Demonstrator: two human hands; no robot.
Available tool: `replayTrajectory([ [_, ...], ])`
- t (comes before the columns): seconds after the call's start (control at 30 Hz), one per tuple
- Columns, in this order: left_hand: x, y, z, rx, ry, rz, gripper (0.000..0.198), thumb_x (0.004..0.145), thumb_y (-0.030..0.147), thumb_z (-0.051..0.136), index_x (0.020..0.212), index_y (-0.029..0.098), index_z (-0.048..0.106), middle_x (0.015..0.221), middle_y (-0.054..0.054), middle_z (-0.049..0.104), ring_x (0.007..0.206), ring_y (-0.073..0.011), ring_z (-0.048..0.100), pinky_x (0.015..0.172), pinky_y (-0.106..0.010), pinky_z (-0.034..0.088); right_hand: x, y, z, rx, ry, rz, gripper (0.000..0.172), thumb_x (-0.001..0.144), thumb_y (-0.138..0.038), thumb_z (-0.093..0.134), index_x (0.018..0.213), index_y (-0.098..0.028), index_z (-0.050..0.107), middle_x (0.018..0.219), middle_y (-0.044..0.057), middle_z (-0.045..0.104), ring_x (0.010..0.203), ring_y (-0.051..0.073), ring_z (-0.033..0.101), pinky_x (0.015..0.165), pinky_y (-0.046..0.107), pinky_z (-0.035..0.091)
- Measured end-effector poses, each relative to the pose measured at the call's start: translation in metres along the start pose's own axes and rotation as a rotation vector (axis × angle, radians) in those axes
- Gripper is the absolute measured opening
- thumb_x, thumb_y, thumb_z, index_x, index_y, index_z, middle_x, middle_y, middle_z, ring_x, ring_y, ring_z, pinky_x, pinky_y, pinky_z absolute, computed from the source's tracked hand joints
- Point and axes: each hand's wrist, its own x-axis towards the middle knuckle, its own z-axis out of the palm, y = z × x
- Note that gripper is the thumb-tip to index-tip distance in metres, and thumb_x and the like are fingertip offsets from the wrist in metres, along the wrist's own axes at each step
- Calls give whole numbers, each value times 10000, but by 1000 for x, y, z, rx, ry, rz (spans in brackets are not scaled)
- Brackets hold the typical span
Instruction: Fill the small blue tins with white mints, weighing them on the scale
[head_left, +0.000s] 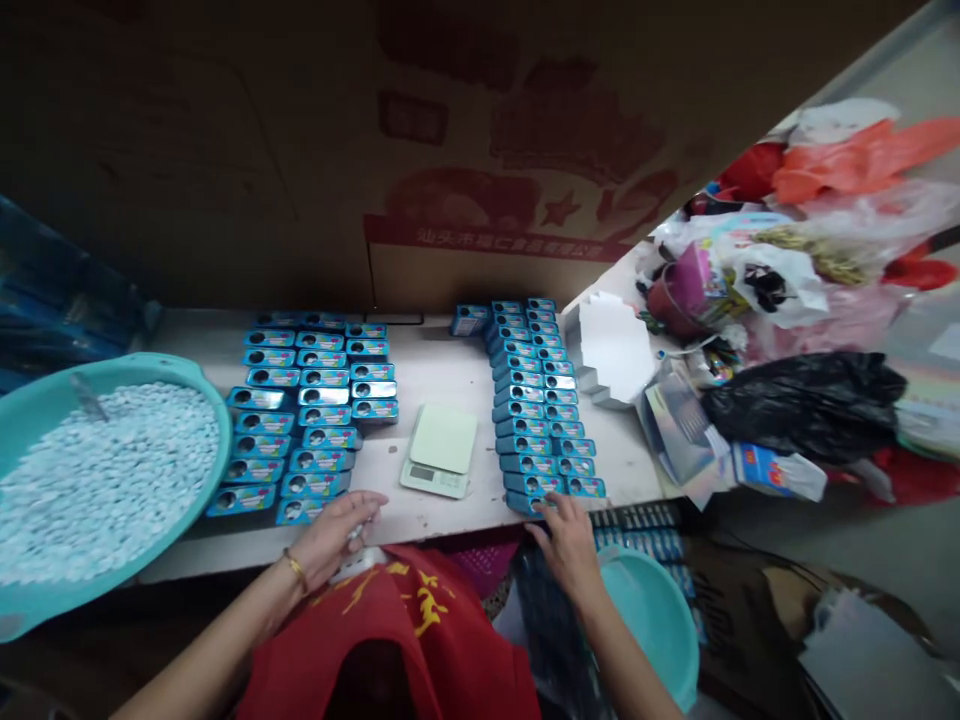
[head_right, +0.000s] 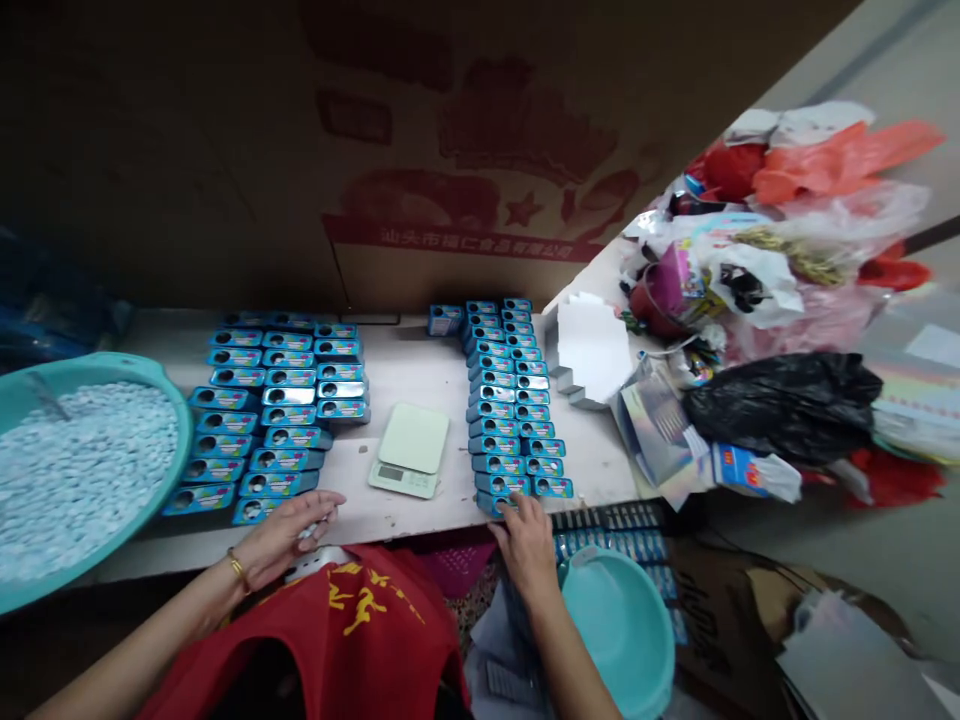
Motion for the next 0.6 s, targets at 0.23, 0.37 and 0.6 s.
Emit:
replayTrajectory([
  [0.23, -1, 1, 9, -14, 3, 3, 210, 635, 269, 631, 786, 130, 590, 626, 10, 503, 447, -21, 382, 354, -134, 220, -7, -7, 4, -182, -8, -81, 148, 732, -137, 513, 805, -237, 594, 1101, 70, 495, 1024, 265, 409, 805, 408, 361],
  [0.37, -8, -2, 4, -75, 9, -26, 208, 636, 235, 640, 809, 128, 596, 666, -11, 539, 505, -37, 458, 413, -130, 333, 17, -53, -22, -98, -44, -197, 153, 761, -151, 476, 859, -223, 570, 1165, 63, 446, 1064, 236, 368, 887, 403, 290],
  [0.6, -20, -4, 5, -198, 39, -64, 206, 635, 152, 644, 833, 119, 598, 747, -58, 601, 631, -91, 562, 603, -196, 471, 108, -126, -6, -67, -109, -355, 166, 791, -158, 448, 897, -219, 560, 1072, 60, 496, 914, 200, 416, 789, 361, 322],
])
